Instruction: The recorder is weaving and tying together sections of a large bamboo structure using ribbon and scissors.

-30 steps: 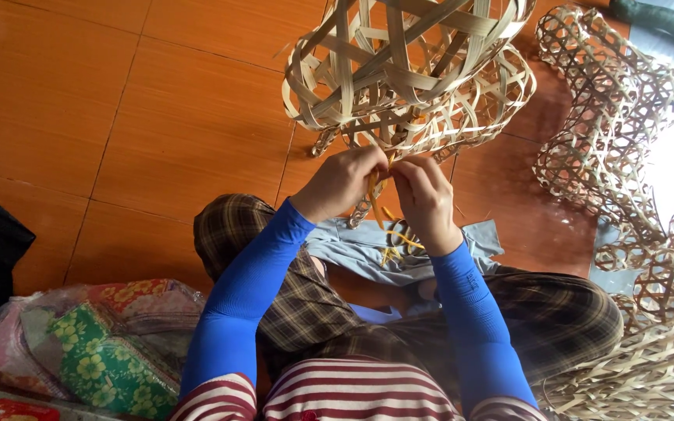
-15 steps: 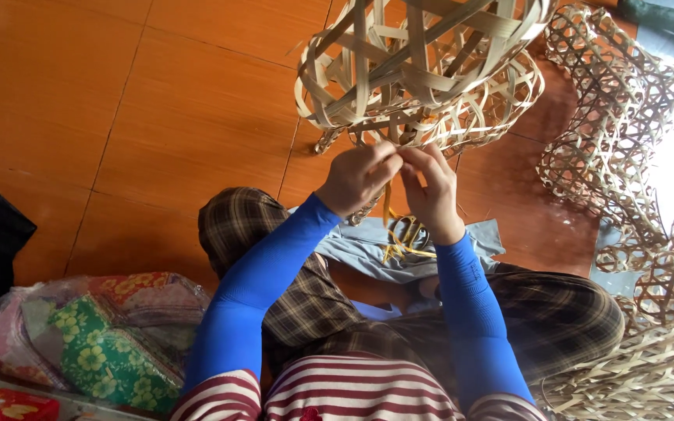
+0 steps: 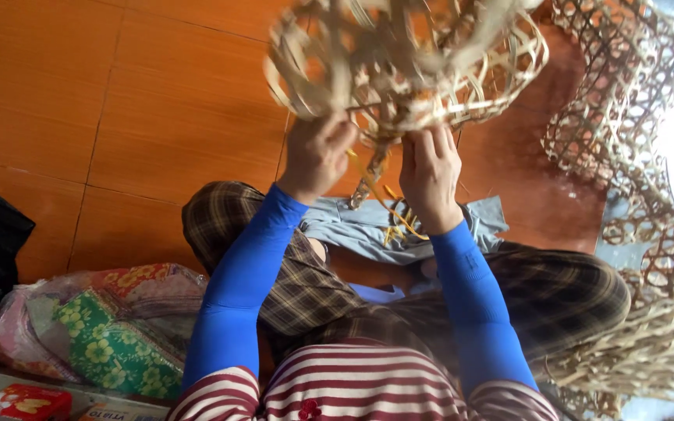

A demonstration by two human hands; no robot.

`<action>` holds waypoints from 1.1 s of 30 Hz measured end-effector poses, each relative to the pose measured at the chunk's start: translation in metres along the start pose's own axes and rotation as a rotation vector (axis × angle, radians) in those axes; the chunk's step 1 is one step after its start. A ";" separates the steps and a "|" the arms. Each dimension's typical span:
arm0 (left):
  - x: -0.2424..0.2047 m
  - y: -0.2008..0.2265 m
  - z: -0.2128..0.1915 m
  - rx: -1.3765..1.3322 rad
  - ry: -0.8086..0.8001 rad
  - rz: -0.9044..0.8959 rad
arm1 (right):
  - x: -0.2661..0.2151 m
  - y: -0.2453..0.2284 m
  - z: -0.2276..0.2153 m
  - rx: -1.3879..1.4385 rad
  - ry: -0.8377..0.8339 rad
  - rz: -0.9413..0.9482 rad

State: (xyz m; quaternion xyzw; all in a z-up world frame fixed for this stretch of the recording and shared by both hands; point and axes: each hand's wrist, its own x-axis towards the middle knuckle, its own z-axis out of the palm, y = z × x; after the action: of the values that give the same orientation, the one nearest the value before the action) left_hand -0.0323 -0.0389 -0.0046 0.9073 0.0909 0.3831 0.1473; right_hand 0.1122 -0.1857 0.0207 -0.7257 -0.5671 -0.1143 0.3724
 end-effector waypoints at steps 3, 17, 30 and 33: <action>0.004 0.003 -0.007 0.018 -0.018 -0.093 | -0.004 0.009 0.006 0.059 0.047 0.082; 0.004 -0.015 0.020 -0.676 -0.273 -0.155 | -0.009 -0.011 0.020 1.319 0.042 0.652; 0.023 -0.002 0.007 -0.151 -0.218 0.022 | 0.024 -0.007 -0.007 -0.086 -0.411 -0.116; 0.024 -0.001 0.007 -0.135 -0.217 -0.008 | 0.020 -0.002 -0.001 -0.102 -0.360 -0.106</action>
State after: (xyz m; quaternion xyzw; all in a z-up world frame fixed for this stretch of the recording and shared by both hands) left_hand -0.0111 -0.0321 0.0066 0.9311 0.0523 0.2875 0.2184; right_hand 0.1176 -0.1713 0.0335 -0.7213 -0.6556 -0.0308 0.2214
